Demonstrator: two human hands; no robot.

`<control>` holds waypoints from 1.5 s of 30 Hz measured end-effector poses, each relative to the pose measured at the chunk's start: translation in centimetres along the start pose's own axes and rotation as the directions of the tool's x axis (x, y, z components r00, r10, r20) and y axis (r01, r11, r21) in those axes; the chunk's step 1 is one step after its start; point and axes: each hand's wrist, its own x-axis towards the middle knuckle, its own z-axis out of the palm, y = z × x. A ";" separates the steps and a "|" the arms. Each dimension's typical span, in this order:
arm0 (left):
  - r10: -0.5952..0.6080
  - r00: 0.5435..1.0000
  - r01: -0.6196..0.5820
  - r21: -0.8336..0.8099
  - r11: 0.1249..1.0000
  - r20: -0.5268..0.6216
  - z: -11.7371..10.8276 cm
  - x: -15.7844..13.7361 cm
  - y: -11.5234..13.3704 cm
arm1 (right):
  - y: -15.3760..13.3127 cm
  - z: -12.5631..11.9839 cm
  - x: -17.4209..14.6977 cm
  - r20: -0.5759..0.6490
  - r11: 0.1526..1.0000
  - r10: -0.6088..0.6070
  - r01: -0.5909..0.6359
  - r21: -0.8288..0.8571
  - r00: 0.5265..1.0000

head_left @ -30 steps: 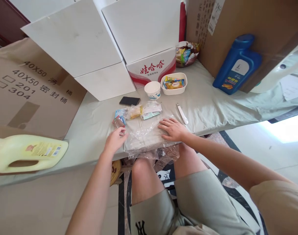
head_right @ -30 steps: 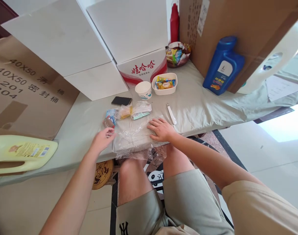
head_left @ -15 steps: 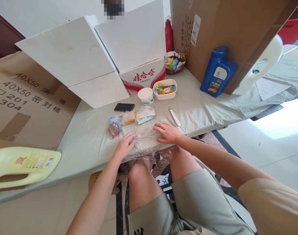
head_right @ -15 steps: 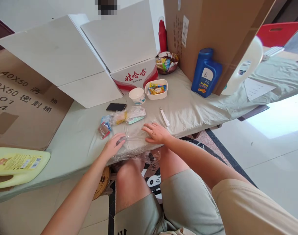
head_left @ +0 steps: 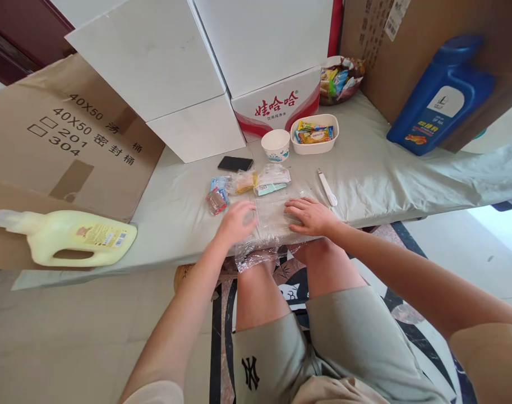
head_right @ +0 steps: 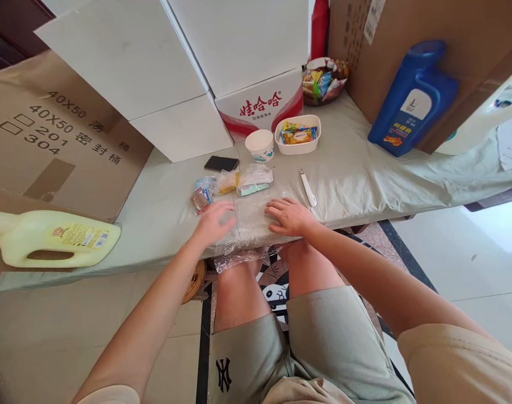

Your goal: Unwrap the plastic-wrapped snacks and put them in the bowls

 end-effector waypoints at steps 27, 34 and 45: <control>-0.562 0.788 0.555 -0.685 0.471 0.252 -3.2 0.4 5.4 | -3.7 -7.9 -4.3 0.302 0.522 0.526 -0.582 0.624 0.795; -0.434 0.752 0.659 -0.589 0.468 0.497 -2.3 2.0 4.9 | -1.7 -6.8 -4.0 0.278 0.582 0.355 -0.444 0.681 0.893; -0.335 0.837 0.472 -0.881 0.041 0.433 0.3 2.5 4.8 | -5.4 -3.4 2.2 0.308 0.285 0.350 -0.414 0.865 0.885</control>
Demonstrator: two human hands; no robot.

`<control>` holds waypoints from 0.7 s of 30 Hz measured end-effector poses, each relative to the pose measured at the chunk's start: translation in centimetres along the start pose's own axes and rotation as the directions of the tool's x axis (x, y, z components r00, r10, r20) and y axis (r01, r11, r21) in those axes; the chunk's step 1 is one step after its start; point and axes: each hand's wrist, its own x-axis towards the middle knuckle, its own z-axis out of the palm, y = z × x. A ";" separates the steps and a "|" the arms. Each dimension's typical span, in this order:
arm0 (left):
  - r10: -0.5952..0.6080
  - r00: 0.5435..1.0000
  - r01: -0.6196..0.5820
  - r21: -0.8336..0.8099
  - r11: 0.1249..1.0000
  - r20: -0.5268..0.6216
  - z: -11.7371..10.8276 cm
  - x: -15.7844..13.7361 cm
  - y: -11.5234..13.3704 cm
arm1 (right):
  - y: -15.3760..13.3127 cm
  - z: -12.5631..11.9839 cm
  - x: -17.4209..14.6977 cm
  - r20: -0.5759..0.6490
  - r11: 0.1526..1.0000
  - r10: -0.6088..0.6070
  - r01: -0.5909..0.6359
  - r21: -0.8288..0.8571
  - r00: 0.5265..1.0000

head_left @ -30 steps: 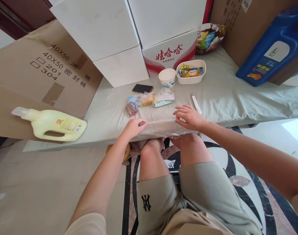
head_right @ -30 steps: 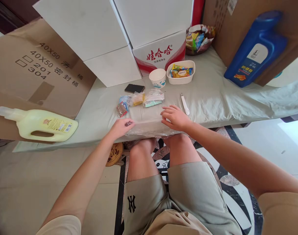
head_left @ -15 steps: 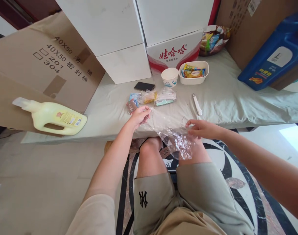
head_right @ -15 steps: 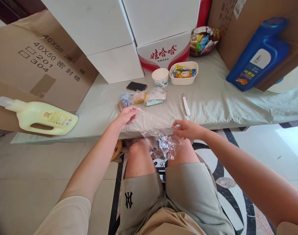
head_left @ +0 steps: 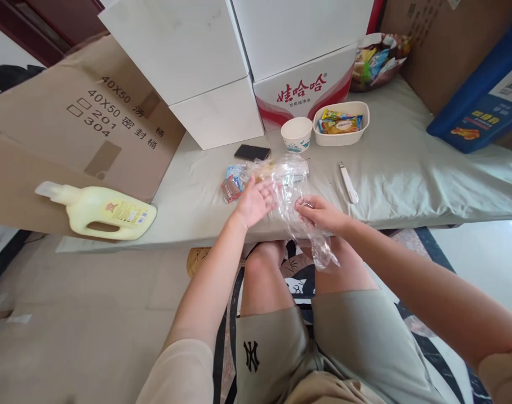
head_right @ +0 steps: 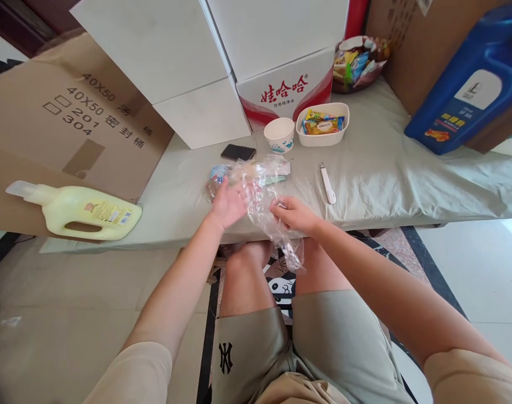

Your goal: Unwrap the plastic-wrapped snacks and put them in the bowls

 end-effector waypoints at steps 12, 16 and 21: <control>-0.124 0.992 0.120 0.156 0.980 0.018 4.9 -1.6 -3.8 | 0.1 -0.1 -2.8 -0.389 0.897 -0.039 -0.139 -0.419 0.921; -0.098 0.991 0.120 0.281 0.952 -0.090 4.8 -2.6 -3.1 | 0.0 -0.4 -3.8 -0.355 0.993 0.106 -0.081 0.085 0.929; -0.166 0.984 0.175 0.216 0.961 -0.057 3.6 -3.2 -4.2 | 1.1 0.0 -4.2 -0.222 0.916 0.174 -0.074 0.395 0.959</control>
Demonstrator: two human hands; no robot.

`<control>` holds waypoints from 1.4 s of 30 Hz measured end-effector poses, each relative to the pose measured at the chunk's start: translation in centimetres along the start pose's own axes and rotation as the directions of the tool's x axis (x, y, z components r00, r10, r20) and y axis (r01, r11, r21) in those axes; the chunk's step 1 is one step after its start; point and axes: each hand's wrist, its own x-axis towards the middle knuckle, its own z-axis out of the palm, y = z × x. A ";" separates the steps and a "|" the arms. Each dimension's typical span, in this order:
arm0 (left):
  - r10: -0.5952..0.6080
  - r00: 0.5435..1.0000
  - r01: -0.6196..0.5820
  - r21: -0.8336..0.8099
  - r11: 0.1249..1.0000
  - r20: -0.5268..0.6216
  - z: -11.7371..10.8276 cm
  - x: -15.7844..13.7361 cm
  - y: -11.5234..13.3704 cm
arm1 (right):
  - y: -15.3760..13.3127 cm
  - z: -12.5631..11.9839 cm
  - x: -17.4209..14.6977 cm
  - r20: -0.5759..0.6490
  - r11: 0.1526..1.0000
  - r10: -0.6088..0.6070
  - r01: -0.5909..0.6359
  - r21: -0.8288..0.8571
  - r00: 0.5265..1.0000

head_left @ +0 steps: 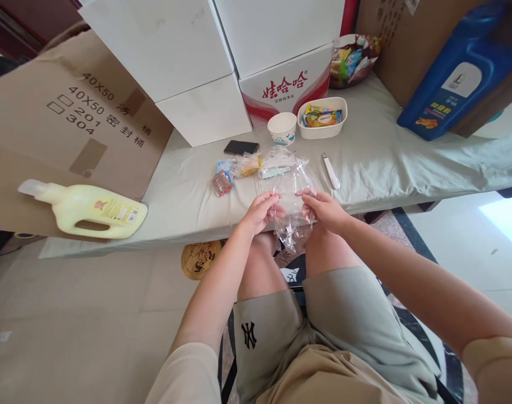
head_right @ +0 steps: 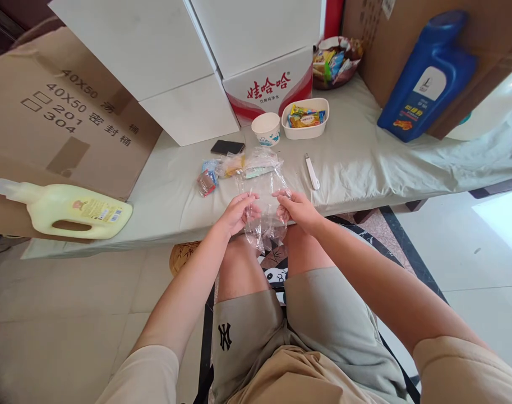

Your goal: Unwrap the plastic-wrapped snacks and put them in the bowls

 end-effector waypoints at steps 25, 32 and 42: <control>0.060 0.997 -0.052 -0.150 0.987 0.048 -4.0 0.5 -0.9 | 3.1 -2.2 0.6 0.001 0.926 -0.280 0.271 -0.263 0.960; 0.240 0.971 -0.240 0.101 0.966 0.012 -3.5 0.0 -0.7 | 2.9 -1.6 0.0 -0.093 0.965 -0.259 0.254 -0.061 0.961; 0.254 0.965 -0.253 -0.027 0.967 0.065 -2.9 -3.2 1.2 | -0.1 0.5 -0.4 0.145 0.974 -0.117 0.142 -0.176 0.982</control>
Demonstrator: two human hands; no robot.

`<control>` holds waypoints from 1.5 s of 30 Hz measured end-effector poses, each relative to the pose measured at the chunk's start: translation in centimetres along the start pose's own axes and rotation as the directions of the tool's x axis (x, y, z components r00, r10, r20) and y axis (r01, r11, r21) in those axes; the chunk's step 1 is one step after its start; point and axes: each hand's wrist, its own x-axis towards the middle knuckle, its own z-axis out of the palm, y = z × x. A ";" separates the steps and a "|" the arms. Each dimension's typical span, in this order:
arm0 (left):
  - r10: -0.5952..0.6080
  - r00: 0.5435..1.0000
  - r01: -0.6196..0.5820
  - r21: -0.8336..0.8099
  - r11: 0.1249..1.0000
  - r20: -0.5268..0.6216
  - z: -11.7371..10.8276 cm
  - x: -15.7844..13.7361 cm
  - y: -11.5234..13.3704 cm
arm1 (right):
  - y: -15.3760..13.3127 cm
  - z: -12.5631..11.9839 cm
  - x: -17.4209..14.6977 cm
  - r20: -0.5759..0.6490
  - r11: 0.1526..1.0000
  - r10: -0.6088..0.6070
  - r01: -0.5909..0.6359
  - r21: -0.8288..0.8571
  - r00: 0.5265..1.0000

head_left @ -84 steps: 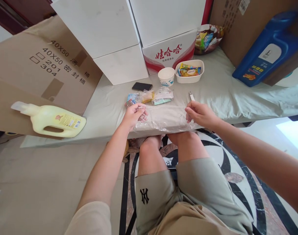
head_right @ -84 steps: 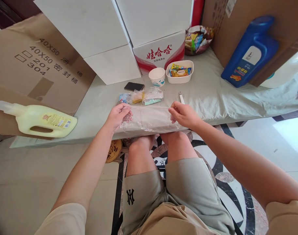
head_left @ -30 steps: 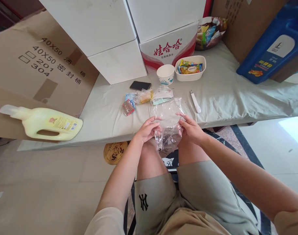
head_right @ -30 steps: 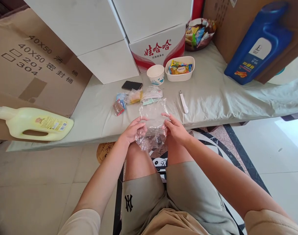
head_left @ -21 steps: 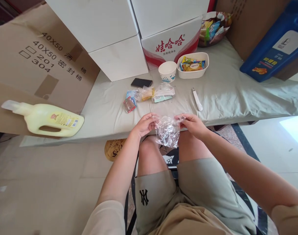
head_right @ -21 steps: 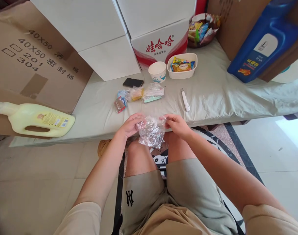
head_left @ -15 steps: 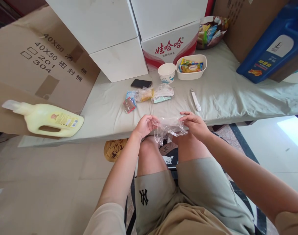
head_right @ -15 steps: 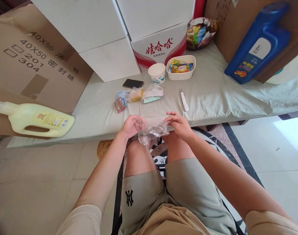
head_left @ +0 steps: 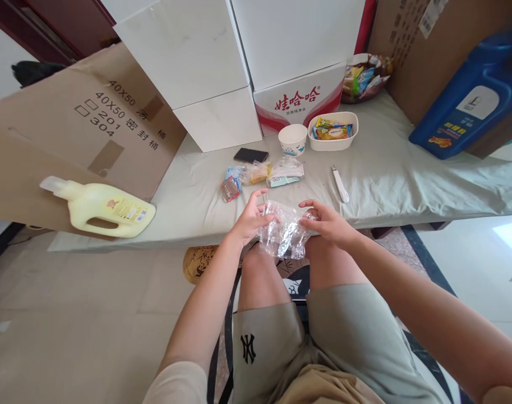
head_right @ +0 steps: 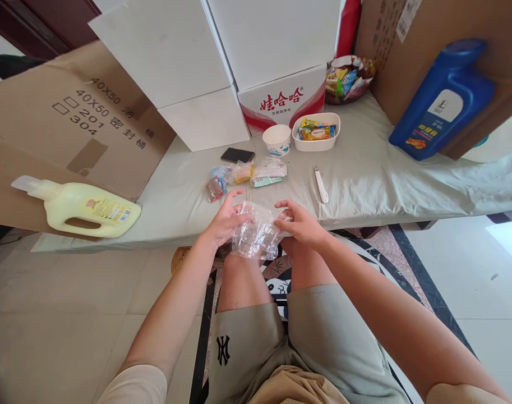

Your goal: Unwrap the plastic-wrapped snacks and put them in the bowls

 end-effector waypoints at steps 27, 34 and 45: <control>-0.082 0.992 0.062 -0.190 0.980 -0.098 -1.0 0.9 -2.9 | 1.1 0.0 -0.5 -0.142 0.940 -0.061 0.105 0.325 0.988; 0.204 0.873 -0.188 0.080 0.979 -0.443 -0.2 1.2 -2.5 | 0.8 -2.0 -1.6 -0.114 0.995 0.046 -0.036 0.090 0.992; 0.243 0.970 -0.235 0.324 0.916 0.019 6.4 1.3 -4.9 | 0.1 0.0 -3.6 -0.232 0.954 -0.267 0.221 -0.204 0.935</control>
